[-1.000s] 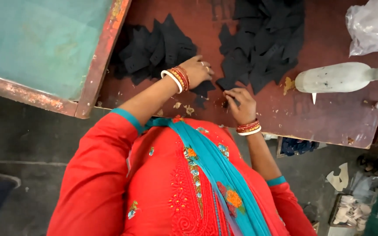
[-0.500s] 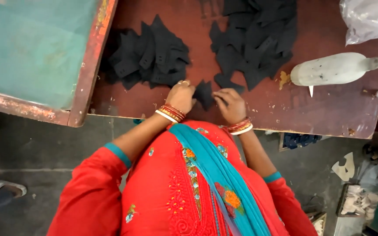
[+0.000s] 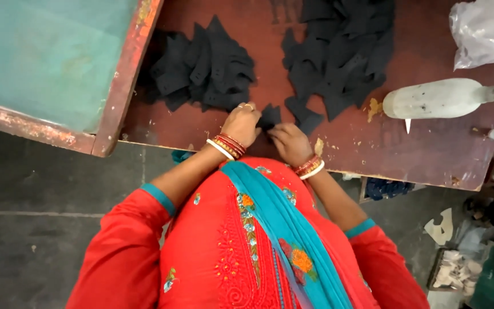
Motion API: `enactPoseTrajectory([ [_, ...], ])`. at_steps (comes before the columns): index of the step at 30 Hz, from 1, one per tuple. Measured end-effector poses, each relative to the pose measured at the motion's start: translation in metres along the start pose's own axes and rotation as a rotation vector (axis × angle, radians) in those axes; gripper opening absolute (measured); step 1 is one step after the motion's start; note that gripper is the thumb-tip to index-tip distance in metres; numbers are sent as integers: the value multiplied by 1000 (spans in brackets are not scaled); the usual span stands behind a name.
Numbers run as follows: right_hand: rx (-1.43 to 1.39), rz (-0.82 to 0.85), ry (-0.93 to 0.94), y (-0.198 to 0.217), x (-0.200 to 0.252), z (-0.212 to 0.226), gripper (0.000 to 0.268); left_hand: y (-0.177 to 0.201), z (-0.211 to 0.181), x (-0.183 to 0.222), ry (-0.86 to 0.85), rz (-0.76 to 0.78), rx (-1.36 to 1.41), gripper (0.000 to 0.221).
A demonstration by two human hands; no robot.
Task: Organizing and sorting small black fabric pieces on a workbench, occasionally using a screen printing frame.
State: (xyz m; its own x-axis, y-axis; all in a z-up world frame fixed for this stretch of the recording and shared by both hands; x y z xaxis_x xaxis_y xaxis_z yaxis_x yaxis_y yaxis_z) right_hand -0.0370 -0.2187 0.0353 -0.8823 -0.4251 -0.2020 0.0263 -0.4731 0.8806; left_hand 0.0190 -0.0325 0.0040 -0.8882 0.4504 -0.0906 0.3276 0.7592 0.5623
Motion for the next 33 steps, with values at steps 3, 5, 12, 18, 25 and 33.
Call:
enactPoseTrajectory([
  [3, -69, -58, -83, 23, -5, 5, 16, 29, -14, -8, -67, -31, -43, 29],
  [5, -113, -100, -148, 30, -4, 3, 15, 57, -29, -9, -93, -49, -91, 32],
  [12, -80, -105, -127, -5, -18, -6, 14, 30, -4, 10, -2, 88, -201, 35],
  [18, 6, -43, 17, -28, -39, -15, 17, 8, 5, 12, -16, 63, -154, 29],
  [25, 14, -12, 15, -1, 3, 9, 20, 7, -7, 2, 62, 55, -170, 37],
  [33, 32, -283, -426, 48, 45, -58, 13, 71, -58, -36, 24, -41, -222, 53],
])
Point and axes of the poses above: each hand's wrist, its own x-axis away from the middle knuckle, its own y-axis out of the back of the hand, z = x × y, the point moved 3 cm from there along -x, towards the middle knuckle, and after that the axes turned 7 degrees about x, right-handed, at the moved point
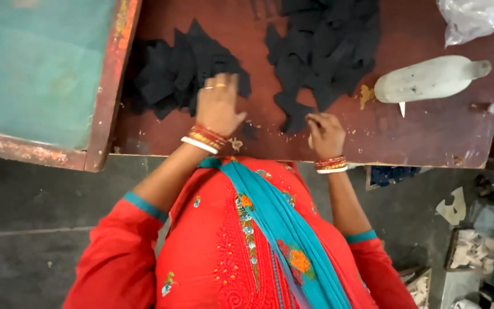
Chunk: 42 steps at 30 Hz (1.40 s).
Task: Organizing and sorting small black fabric pieces on a workbench, occasionally using a screen printing frame.
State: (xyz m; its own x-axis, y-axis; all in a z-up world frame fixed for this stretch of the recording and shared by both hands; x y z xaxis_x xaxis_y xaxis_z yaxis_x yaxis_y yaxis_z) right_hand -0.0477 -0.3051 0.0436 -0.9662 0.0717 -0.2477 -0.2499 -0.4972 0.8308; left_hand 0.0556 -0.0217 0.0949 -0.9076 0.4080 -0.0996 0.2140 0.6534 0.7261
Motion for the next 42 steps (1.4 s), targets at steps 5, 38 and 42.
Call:
enactPoseTrajectory([
  [5, 0, -34, -84, -1, -3, -11, 14, -127, -3, -30, -528, 0, 73, 48],
  [38, -28, 25, -195, 0, 24, -4, 17, -38, -4, -8, -86, -217, -77, 53],
  [42, 24, 44, -64, -24, 6, 5, 16, -118, -3, -8, -284, 159, 93, 36],
])
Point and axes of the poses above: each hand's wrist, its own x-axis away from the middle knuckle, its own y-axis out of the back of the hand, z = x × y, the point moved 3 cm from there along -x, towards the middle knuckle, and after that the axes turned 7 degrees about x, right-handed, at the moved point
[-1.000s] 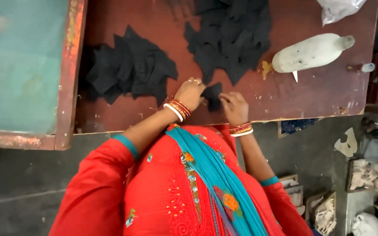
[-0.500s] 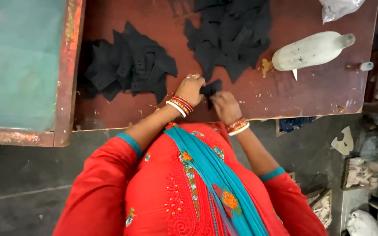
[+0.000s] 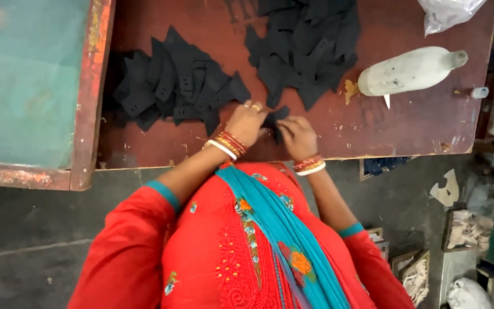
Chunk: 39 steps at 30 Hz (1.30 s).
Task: Organizing and sorting small black fabric pieces on a workbench, occasionally using a screen printing frame.
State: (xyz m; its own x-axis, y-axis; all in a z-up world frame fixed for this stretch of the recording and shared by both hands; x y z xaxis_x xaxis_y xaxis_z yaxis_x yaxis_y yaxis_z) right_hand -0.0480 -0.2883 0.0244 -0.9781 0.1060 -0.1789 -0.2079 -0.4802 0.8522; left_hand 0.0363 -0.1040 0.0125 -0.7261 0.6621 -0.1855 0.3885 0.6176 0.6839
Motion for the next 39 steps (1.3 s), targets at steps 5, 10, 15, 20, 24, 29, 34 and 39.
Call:
enactPoseTrajectory([
  [5, 23, 47, 191, -16, -27, -1, 16, -29, 11, -5, 69, 29, 105, 23],
  [10, 109, 39, 278, -17, 5, -2, 16, -32, 13, -3, 51, -16, 165, 28],
  [15, 14, 24, 160, 12, 24, 9, 14, -8, -2, -3, 4, -43, 210, 34],
  [20, 1, -82, -30, 39, 18, 1, 13, 49, -1, 1, 83, -175, 195, 37],
  [24, -44, -71, -94, 28, 12, -4, 14, 65, 1, -1, 118, -290, 81, 57],
  [29, 74, -33, 105, -11, -2, -5, 12, -19, 8, -2, -79, 35, 105, 45],
  [34, 104, 22, 206, -13, -12, -3, 16, -30, 8, -3, -46, -7, 71, 19],
  [39, 106, 43, 246, -9, 23, -5, 17, -22, 0, -7, -72, 5, 108, 28],
])
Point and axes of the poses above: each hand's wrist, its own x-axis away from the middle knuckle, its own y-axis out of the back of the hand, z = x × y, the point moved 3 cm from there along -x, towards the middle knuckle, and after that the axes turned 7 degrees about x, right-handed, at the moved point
